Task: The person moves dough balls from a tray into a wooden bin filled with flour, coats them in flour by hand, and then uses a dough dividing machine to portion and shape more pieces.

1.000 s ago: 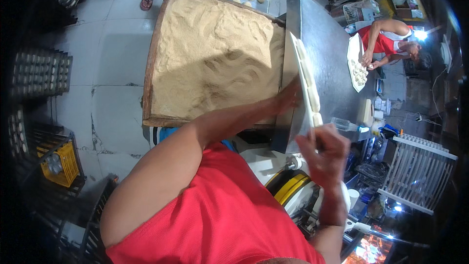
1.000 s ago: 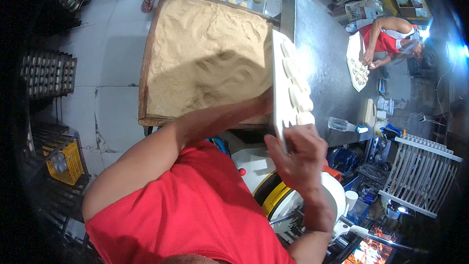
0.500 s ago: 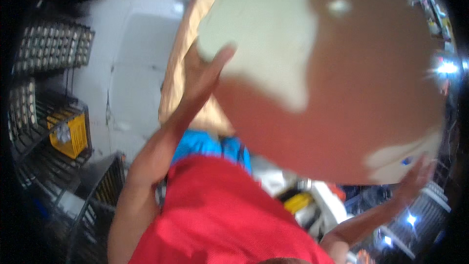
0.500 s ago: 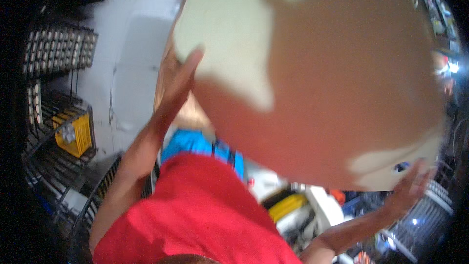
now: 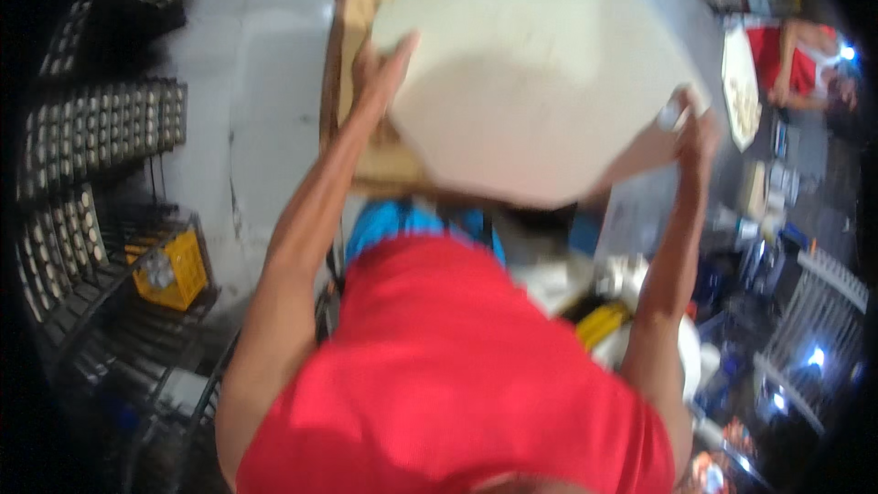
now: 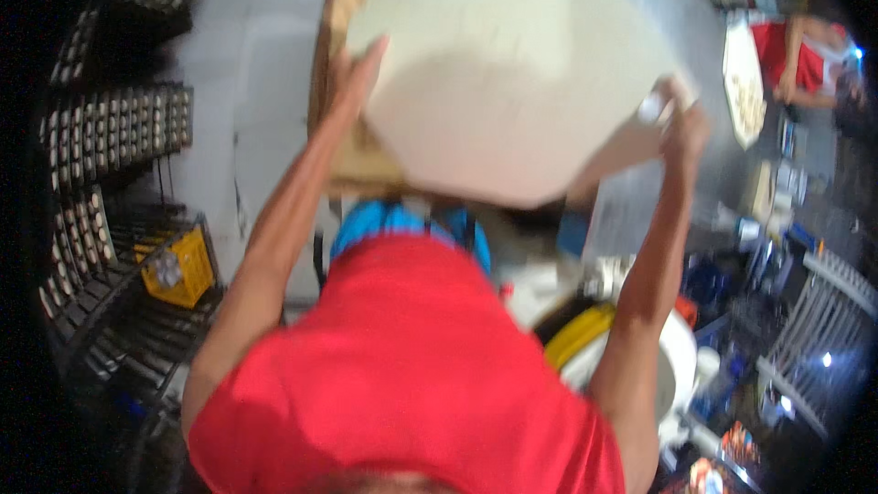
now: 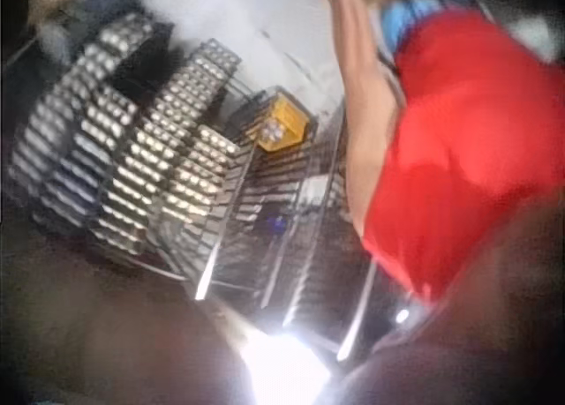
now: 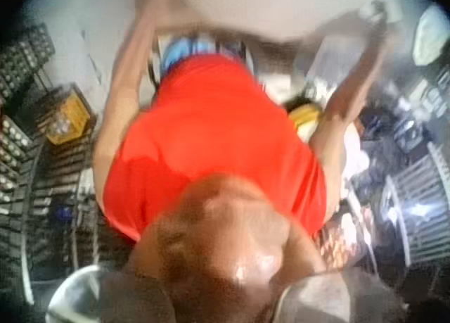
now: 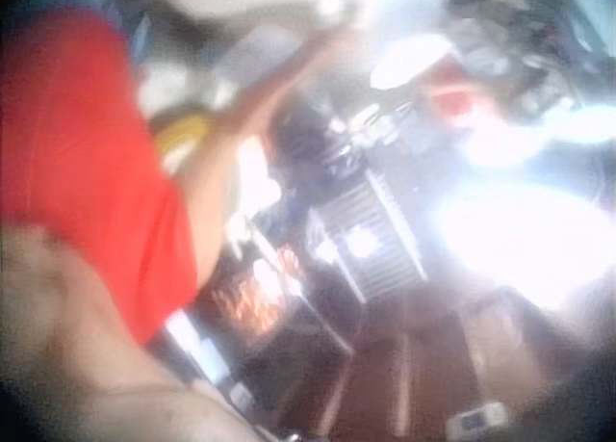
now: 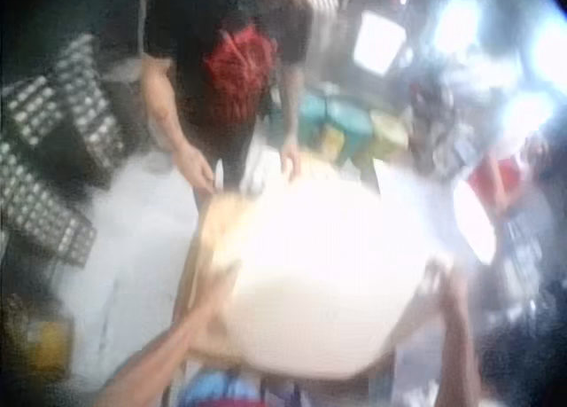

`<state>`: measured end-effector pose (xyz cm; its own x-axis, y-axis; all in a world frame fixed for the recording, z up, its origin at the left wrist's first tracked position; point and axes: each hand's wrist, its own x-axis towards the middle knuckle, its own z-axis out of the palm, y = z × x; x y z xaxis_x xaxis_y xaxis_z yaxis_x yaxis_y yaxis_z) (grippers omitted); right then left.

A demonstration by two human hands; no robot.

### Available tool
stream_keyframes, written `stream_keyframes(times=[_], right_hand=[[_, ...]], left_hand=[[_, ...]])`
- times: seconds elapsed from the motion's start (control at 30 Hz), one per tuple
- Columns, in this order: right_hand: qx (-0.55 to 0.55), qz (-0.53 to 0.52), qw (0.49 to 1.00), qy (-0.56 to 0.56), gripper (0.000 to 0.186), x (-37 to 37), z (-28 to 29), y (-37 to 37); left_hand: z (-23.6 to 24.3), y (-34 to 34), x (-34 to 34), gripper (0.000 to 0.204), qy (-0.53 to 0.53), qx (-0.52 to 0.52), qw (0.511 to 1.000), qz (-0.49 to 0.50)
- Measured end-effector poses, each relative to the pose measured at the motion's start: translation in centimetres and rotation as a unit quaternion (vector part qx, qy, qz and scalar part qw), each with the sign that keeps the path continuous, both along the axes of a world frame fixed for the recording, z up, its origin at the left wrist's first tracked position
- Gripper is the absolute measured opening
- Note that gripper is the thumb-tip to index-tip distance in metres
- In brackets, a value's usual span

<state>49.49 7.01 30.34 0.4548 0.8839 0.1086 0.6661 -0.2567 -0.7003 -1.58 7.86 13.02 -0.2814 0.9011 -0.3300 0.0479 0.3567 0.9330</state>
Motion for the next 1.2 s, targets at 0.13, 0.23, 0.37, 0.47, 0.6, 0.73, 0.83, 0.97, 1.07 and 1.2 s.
stream_keyframes(times=[0.13,0.23,0.37,0.47,0.6,0.73,0.83,0.97,1.07,1.2], right_hand=[[-0.004,-0.122,0.991,-0.052,0.034,12.5,13.1,-4.5],[0.035,-0.179,0.967,-0.175,0.031,18.1,21.8,-9.9],[0.083,-0.201,0.906,-0.362,0.028,19.2,29.7,-15.4],[0.140,-0.124,0.858,-0.478,0.026,15.5,28.8,-17.1],[0.148,0.059,0.856,-0.493,0.023,5.2,15.3,-16.7],[0.022,0.145,0.919,-0.367,0.031,-4.4,-2.7,-17.3],[-0.092,0.084,0.956,-0.267,0.030,-6.8,-8.1,-18.2],[-0.127,0.100,0.961,-0.225,0.024,-7.9,-12.4,-18.9],[-0.122,0.105,0.965,-0.207,0.023,-8.6,-12.0,-18.2],[-0.150,0.124,0.964,-0.184,0.024,-8.2,-11.1,-15.6]], left_hand=[[3.2,3.4,10.0,0.051,-0.091,0.111,0.989,-0.044],[6.3,5.2,16.0,0.067,-0.188,0.160,0.944,-0.221],[4.9,0.9,19.8,0.069,-0.002,0.287,0.899,-0.331],[2.0,-3.7,18.6,0.066,-0.032,0.182,0.912,-0.365],[-3.3,-7.2,16.1,0.055,0.045,0.065,0.897,-0.434],[-3.9,-8.3,11.8,0.046,-0.024,-0.027,0.921,-0.388],[-8.5,-9.0,7.6,0.042,0.031,0.061,0.928,-0.365],[-6.8,-9.4,4.4,0.042,0.085,-0.020,0.938,-0.335],[-5.7,-9.8,4.0,0.041,0.102,-0.041,0.945,-0.308],[-4.5,-9.7,5.1,0.041,0.128,-0.089,0.933,-0.325]])
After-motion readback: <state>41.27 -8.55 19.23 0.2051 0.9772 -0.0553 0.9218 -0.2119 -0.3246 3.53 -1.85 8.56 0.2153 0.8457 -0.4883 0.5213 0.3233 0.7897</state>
